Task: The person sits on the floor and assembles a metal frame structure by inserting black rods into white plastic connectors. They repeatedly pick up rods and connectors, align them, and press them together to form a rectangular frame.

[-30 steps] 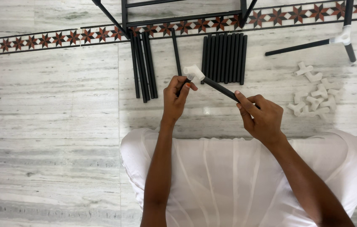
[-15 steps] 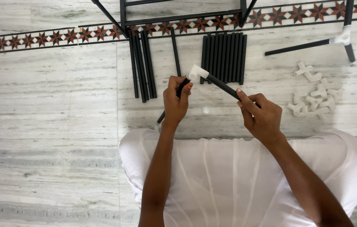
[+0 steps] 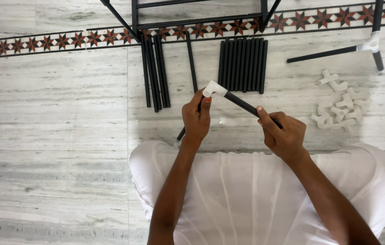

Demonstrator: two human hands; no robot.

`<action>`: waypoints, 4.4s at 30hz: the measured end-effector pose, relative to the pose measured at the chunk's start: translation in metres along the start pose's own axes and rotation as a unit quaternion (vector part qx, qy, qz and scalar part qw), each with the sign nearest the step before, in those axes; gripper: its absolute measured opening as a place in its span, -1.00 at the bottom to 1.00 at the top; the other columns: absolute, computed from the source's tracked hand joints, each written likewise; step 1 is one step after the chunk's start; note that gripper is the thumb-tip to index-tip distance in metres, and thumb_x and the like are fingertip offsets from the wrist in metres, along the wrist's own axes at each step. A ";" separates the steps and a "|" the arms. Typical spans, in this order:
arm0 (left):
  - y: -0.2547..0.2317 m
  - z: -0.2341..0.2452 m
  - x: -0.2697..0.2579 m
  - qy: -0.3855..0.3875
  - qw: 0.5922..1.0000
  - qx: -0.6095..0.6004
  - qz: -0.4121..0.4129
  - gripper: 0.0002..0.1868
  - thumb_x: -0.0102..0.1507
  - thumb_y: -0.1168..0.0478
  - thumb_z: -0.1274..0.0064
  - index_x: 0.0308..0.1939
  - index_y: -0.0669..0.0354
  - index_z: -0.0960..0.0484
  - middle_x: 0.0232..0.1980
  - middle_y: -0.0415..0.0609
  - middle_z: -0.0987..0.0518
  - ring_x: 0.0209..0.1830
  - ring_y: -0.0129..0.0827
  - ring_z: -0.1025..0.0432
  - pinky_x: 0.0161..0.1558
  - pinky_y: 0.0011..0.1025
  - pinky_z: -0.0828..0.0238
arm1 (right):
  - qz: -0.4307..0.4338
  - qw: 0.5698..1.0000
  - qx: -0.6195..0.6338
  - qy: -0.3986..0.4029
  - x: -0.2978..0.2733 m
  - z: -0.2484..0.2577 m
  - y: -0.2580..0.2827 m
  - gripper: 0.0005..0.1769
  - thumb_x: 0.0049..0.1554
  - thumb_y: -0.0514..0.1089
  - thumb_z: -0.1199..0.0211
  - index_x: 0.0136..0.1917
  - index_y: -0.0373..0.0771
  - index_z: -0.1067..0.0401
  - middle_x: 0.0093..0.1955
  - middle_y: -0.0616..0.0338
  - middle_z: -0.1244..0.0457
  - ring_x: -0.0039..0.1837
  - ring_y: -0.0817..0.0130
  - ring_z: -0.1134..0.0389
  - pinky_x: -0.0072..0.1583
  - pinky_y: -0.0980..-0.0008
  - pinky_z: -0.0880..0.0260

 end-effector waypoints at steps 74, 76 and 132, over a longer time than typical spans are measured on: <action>0.066 -0.002 0.018 0.118 0.977 -0.057 0.167 -0.62 0.39 -0.07 -0.03 -0.05 0.18 -0.69 -0.51 -0.30 -0.38 -0.54 -0.63 -0.20 -0.48 -0.59 -0.12 | -0.283 0.917 -0.104 0.261 -0.034 -0.095 -0.133 -0.46 0.34 0.09 -0.03 0.54 -0.03 -0.28 0.46 -0.24 -0.12 0.31 -0.09 -0.27 0.11 0.04 -0.45; 0.066 0.002 0.020 0.083 0.984 -0.043 0.153 -0.62 0.37 -0.06 -0.07 -0.02 0.19 -0.69 -0.50 -0.29 -0.39 -0.53 -0.63 -0.18 -0.47 -0.60 -0.09 | -0.252 0.917 -0.078 0.300 -0.045 -0.112 -0.130 -0.48 0.35 0.10 -0.05 0.55 0.08 -0.26 0.55 -0.20 0.00 0.41 -0.15 -0.18 0.18 -0.01 -0.42; 0.035 0.011 0.019 0.068 0.987 -0.128 0.072 -0.62 0.54 0.04 0.29 0.08 0.22 -0.56 -0.51 -0.35 -0.14 -0.54 -0.67 0.01 -0.46 -0.58 0.04 | -0.202 0.956 0.196 0.082 0.009 -0.034 -0.014 -0.54 0.37 -0.05 -0.10 0.47 -0.24 -0.37 -0.52 0.32 -0.08 -0.47 0.56 0.01 -0.37 0.44 0.05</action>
Point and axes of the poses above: each hand's wrist, its own x-axis towards the middle knuckle, its own z-axis out of the back of the hand, y = z × x, the point moved 6 cm from there along x, towards the middle knuckle
